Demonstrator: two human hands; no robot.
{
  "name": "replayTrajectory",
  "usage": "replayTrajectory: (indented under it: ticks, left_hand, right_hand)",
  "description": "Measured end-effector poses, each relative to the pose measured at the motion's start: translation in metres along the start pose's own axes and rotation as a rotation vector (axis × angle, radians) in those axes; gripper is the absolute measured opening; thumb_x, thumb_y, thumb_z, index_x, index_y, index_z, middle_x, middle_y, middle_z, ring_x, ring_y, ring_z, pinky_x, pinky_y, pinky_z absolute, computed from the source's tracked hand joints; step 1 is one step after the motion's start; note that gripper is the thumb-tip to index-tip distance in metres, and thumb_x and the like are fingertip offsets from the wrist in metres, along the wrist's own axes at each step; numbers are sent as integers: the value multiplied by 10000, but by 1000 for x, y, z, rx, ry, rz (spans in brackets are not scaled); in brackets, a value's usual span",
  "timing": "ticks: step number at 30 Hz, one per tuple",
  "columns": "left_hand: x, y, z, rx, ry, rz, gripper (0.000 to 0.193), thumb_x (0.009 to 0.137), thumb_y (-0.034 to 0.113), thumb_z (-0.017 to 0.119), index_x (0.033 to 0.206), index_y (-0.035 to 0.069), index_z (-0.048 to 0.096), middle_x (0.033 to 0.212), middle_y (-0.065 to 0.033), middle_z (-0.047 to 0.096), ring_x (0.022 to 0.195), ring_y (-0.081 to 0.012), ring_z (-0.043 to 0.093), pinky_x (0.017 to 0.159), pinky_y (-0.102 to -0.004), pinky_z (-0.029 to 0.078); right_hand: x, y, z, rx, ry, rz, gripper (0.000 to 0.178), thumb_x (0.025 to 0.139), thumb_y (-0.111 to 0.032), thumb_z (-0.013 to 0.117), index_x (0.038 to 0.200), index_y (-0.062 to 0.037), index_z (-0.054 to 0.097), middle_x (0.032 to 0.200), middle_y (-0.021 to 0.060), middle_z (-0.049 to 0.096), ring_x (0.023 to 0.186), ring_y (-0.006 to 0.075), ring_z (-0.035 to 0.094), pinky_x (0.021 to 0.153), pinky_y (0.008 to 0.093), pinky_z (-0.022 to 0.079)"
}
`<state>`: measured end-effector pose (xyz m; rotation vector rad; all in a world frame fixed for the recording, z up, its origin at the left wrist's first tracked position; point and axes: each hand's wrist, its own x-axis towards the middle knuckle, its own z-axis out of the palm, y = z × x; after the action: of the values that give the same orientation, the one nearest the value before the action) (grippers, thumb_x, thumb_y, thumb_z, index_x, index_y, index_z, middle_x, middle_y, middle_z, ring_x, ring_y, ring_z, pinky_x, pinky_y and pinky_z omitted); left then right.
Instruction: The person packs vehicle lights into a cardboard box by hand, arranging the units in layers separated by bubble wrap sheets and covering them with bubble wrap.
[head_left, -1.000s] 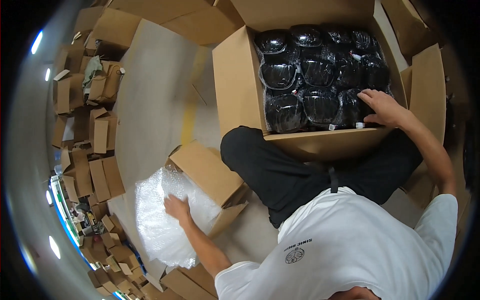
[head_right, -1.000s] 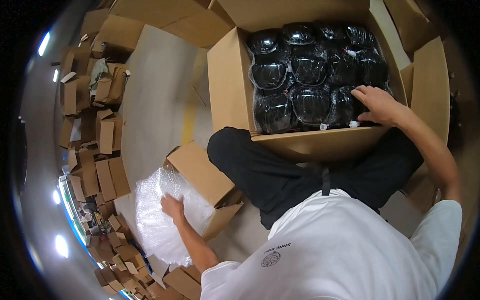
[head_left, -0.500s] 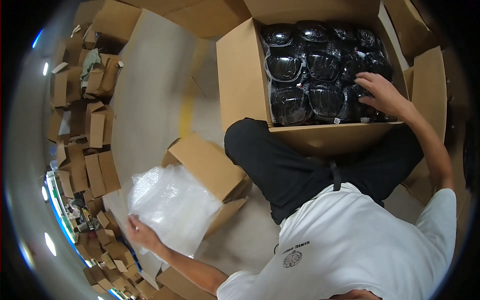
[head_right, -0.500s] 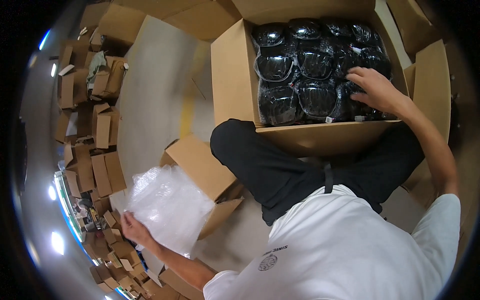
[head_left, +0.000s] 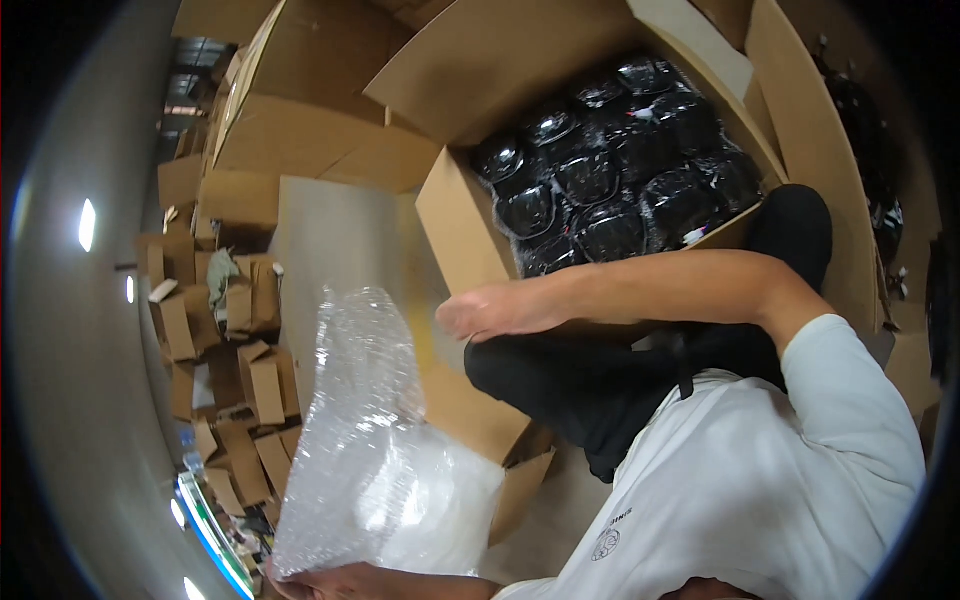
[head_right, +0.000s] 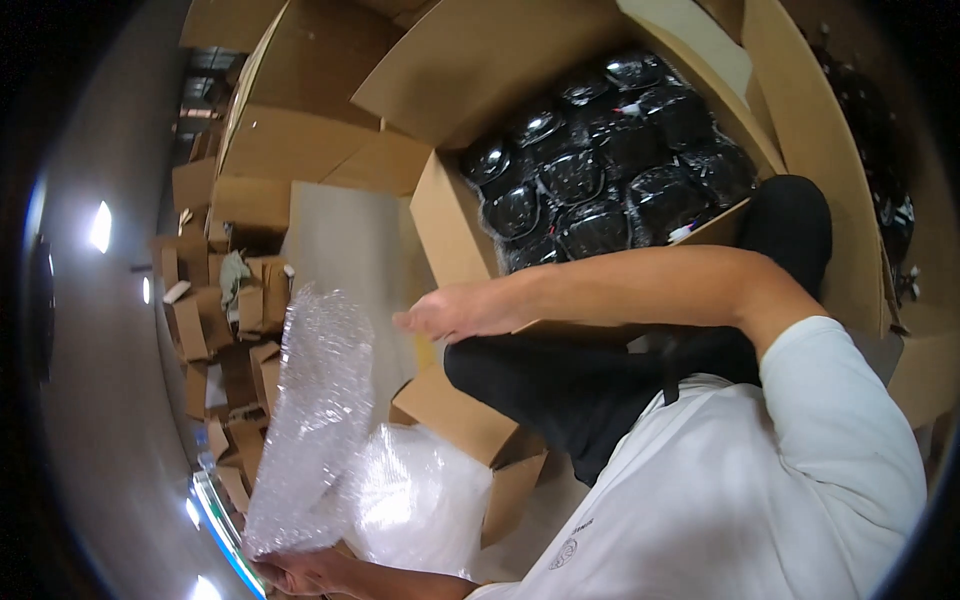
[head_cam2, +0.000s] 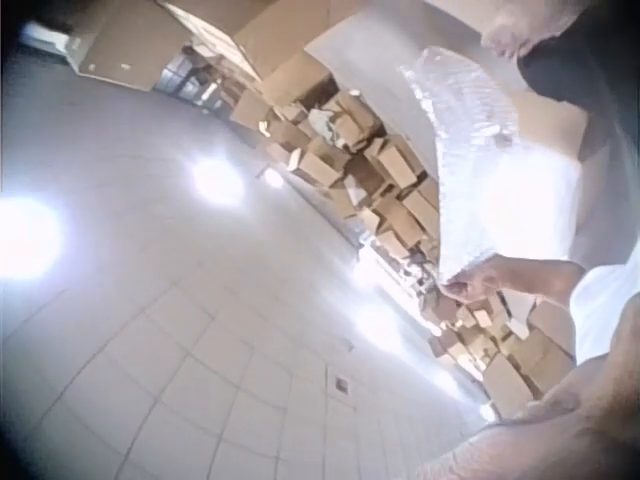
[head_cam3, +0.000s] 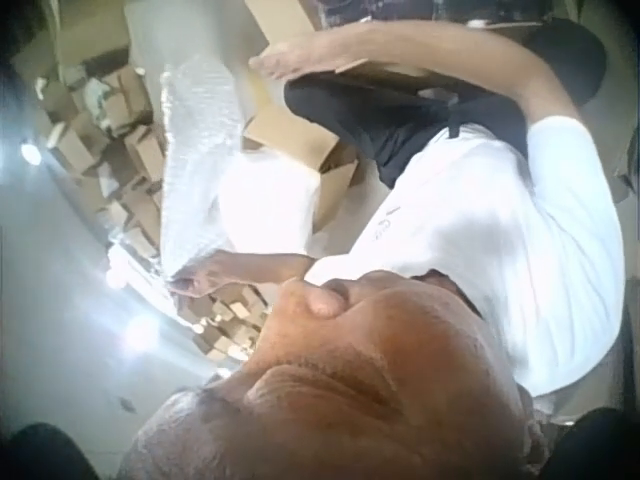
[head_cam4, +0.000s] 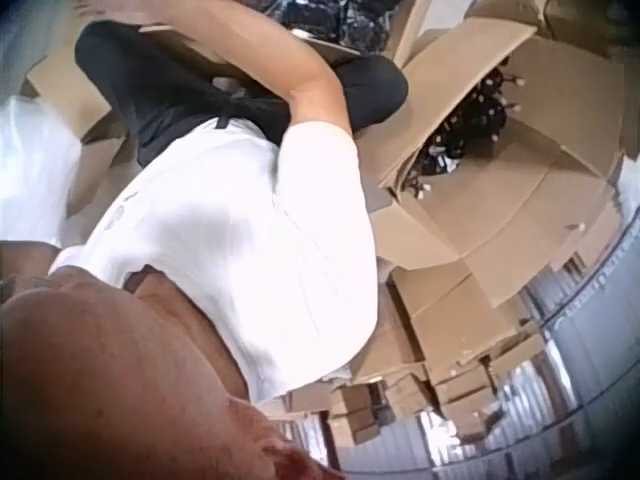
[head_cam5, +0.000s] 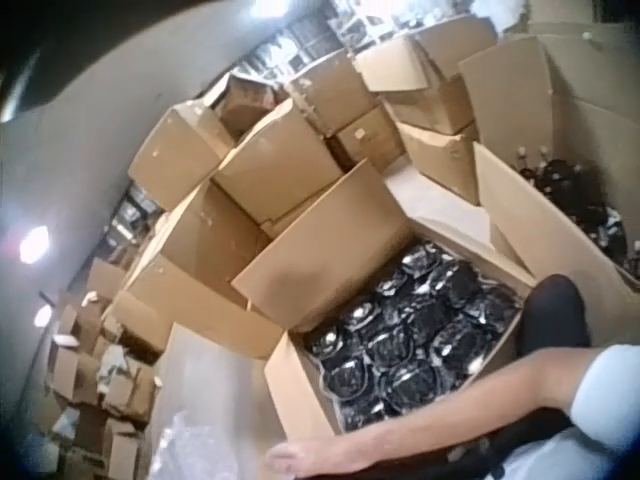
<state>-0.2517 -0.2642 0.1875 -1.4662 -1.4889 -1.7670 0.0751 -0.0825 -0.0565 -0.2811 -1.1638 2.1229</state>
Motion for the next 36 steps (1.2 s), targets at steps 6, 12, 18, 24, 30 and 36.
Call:
replayTrajectory:
  ticks: [6,12,18,24,30,36]
  left_hand:
    - [-34,9,37,144,-64,291,374,1023,297,569,939,-60,640,801,-190,644,696,-275,570,631,-380,472]
    - [-35,6,47,126,20,170,484,1030,375,554,880,-67,681,810,-159,690,718,-234,625,660,-372,513]
    - [-40,19,69,161,-18,320,441,1001,366,603,891,-56,673,801,-175,674,717,-260,621,641,-390,510]
    - [-42,8,58,247,-29,451,412,977,358,643,899,-46,667,795,-189,661,717,-282,617,626,-405,508]
    - [-96,38,155,246,-629,510,157,910,-35,627,1043,-9,704,996,-153,673,897,-301,663,756,-392,538]
    - [-212,19,285,246,-1053,690,286,881,162,690,1151,66,696,1132,-186,656,1063,-356,622,888,-453,491]
  right_hand:
    - [12,-23,-5,340,-55,-74,833,847,-504,760,1404,18,427,1296,140,553,1228,221,529,1106,332,358]
    - [16,-45,-26,-208,182,-333,742,815,-167,762,1451,-4,414,1354,144,560,1225,191,544,1047,324,430]
    - [14,-46,8,-746,-140,-469,235,914,-119,647,1119,-4,664,1119,157,676,1040,267,650,920,347,499]
    - [-27,-122,-15,-214,246,-375,202,992,-200,609,976,0,640,816,42,613,776,114,605,690,290,522]
    - [-83,-243,-91,-882,584,-269,283,936,-282,675,979,-4,697,783,21,647,686,107,600,616,268,512]
    - [-120,-239,-211,-1695,830,-38,146,863,-217,708,873,-71,712,854,110,720,821,284,694,742,408,538]
